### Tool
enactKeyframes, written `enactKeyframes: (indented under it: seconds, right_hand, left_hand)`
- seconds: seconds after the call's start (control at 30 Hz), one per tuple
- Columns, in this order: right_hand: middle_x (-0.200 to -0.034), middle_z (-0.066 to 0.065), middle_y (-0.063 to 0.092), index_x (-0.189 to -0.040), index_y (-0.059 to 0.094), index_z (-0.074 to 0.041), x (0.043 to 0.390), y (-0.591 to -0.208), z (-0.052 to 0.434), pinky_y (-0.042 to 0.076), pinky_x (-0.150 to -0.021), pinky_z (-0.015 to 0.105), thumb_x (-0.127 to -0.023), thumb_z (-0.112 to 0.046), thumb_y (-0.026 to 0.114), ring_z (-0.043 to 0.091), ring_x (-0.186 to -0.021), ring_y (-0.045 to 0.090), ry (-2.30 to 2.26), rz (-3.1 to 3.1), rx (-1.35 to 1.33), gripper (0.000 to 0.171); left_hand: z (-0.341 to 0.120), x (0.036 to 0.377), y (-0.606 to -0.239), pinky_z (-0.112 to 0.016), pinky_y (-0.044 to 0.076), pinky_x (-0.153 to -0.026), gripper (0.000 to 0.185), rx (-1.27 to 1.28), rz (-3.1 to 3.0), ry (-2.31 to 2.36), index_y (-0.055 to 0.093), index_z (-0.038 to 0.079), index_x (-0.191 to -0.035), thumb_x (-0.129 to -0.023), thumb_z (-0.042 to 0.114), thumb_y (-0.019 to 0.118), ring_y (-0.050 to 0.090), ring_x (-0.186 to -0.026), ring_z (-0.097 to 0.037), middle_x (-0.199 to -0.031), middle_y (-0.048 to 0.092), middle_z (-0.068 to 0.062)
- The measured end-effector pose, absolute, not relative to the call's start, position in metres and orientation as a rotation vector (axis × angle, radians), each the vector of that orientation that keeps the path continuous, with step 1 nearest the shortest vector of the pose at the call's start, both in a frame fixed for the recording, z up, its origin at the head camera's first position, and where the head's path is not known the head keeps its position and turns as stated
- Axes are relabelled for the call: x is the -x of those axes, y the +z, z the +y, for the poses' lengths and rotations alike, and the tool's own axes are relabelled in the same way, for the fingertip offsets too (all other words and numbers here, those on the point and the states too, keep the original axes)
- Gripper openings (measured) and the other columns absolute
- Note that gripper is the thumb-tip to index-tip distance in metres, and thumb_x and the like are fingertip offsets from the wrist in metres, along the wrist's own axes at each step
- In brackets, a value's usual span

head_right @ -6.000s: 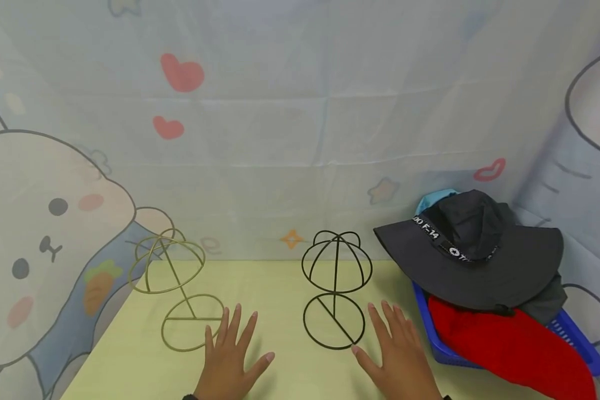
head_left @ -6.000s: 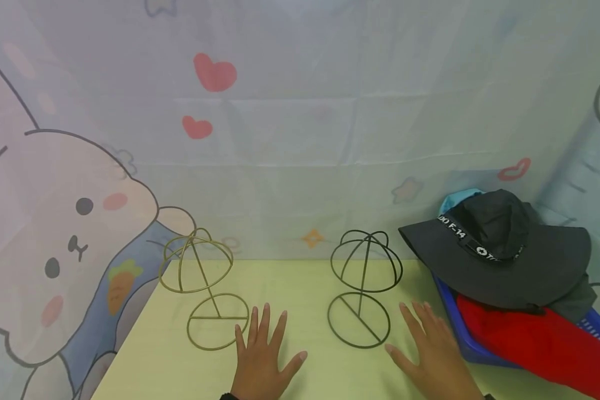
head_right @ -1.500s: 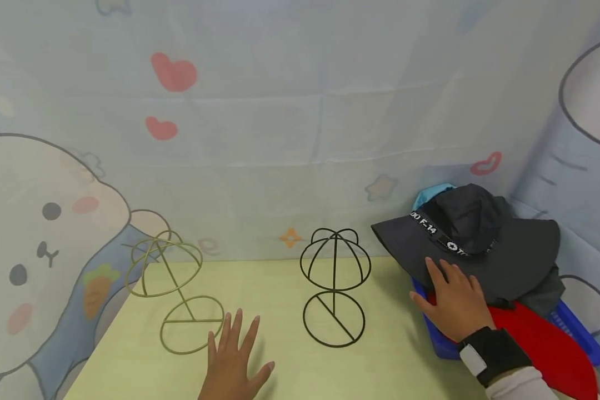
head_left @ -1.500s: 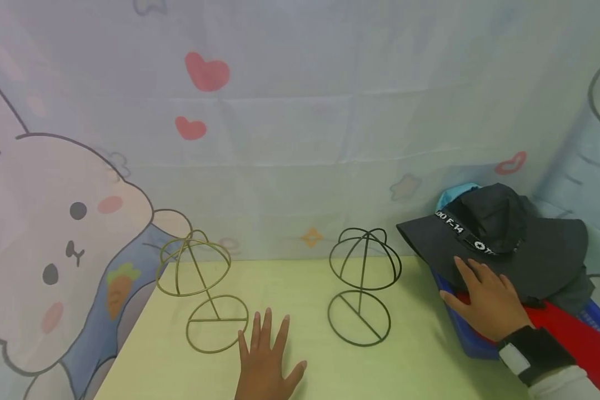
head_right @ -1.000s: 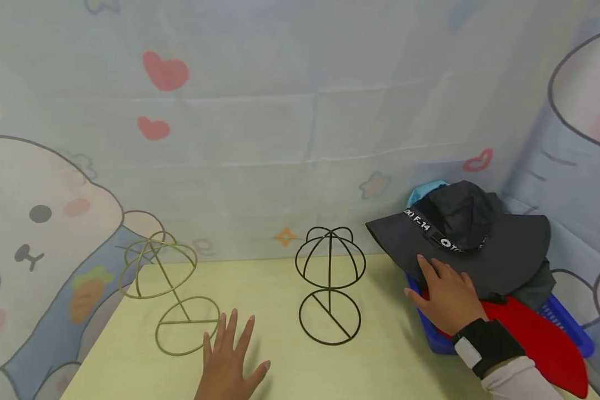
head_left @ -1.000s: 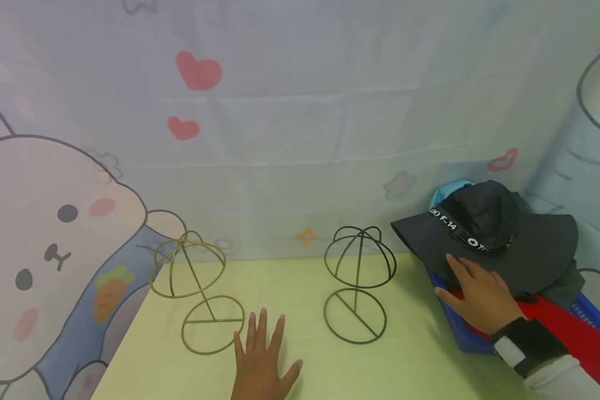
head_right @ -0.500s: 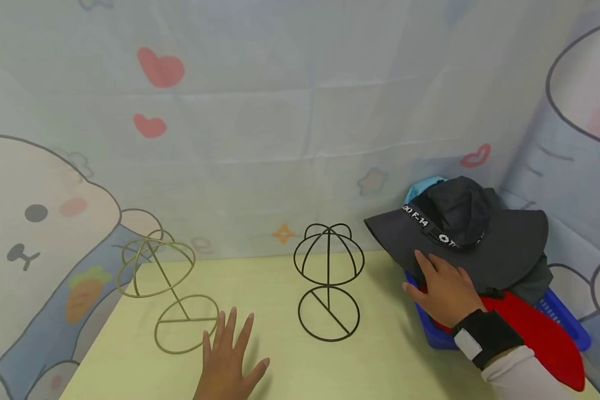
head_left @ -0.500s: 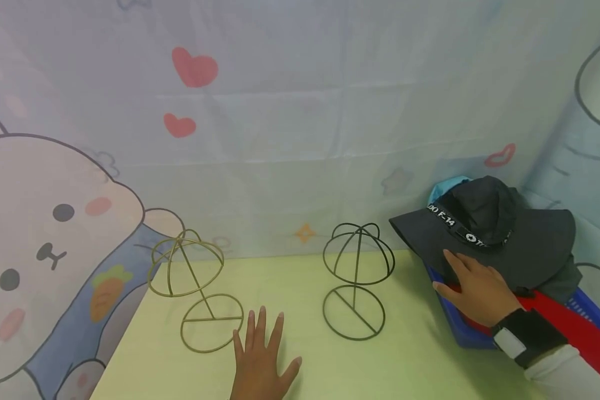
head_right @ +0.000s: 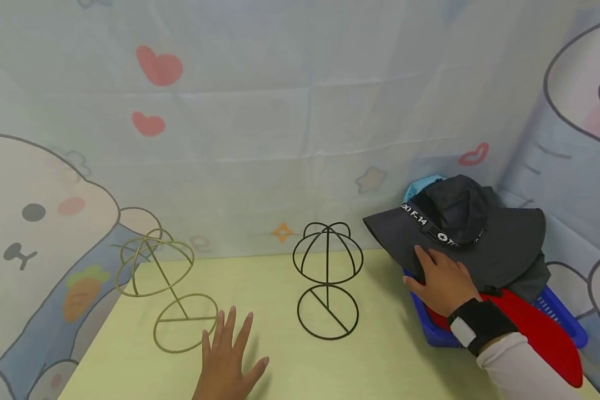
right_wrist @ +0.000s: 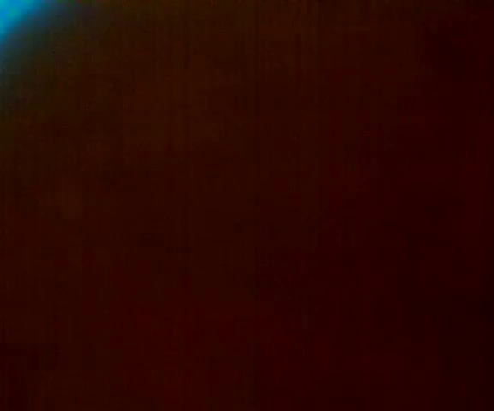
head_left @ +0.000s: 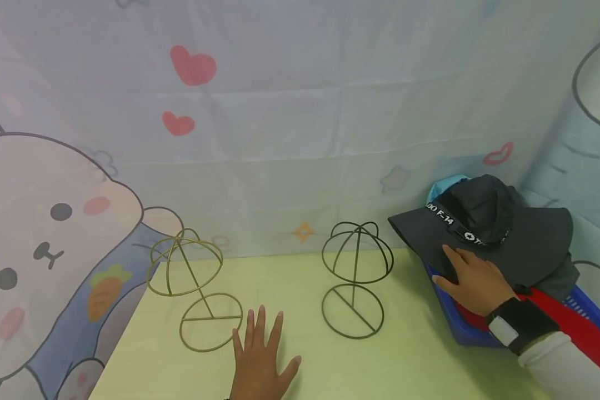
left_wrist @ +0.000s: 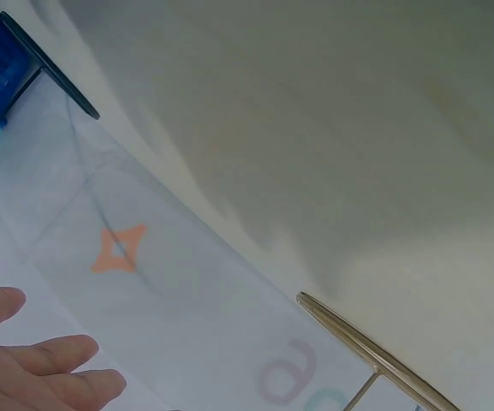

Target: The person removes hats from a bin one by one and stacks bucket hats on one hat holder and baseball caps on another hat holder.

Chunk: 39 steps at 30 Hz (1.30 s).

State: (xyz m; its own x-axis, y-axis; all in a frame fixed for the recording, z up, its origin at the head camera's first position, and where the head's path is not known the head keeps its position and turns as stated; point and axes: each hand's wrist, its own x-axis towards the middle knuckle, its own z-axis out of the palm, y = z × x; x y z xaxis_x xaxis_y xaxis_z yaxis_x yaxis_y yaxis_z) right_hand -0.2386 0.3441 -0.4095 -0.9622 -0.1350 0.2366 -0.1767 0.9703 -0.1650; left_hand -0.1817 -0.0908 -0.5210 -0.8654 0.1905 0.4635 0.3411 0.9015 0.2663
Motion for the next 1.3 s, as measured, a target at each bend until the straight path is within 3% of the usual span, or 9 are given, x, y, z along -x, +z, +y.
enactKeyframes:
  seconds: [0.3,0.67,1.3]
  right_hand:
    - [-0.140,0.042,0.043,-0.148,0.039,0.009,0.245,-0.408,0.346,0.046,-0.092,0.071,-0.094,-0.034,0.069,0.062,-0.120,0.050,0.242,-2.911,-0.228,0.075]
    - [-0.137,0.041,0.043,-0.148,0.038,0.009,0.254,-0.410,0.353,0.048,-0.087,0.071,-0.087,-0.023,0.078,0.063,-0.113,0.054,0.245,-2.900,-0.163,0.080]
    - [-0.143,0.038,0.041,-0.148,0.039,0.008,0.249,-0.405,0.355,0.051,-0.083,0.067,-0.096,-0.021,0.055,0.059,-0.112,0.058,0.327,-2.969,-0.183,0.062]
  left_hand:
    - [-0.090,0.180,-0.519,-0.079,0.020,-0.111,0.085,0.385,-2.688,-0.544,0.037,0.020,-0.157,-0.086,0.053,0.071,0.021,-0.153,-0.045,-0.164,0.028,-0.020]
    - [-0.089,0.178,-0.515,-0.079,0.022,-0.110,0.083,0.391,-2.646,-0.563,0.041,0.018,-0.155,-0.084,0.048,0.074,0.026,-0.151,-0.047,-0.161,0.033,-0.023]
    - [-0.089,0.178,-0.516,-0.078,0.022,-0.110,0.081,0.402,-2.646,-0.572,0.041,0.018,-0.154,-0.086,0.047,0.074,0.025,-0.151,-0.046,-0.162,0.032,-0.021]
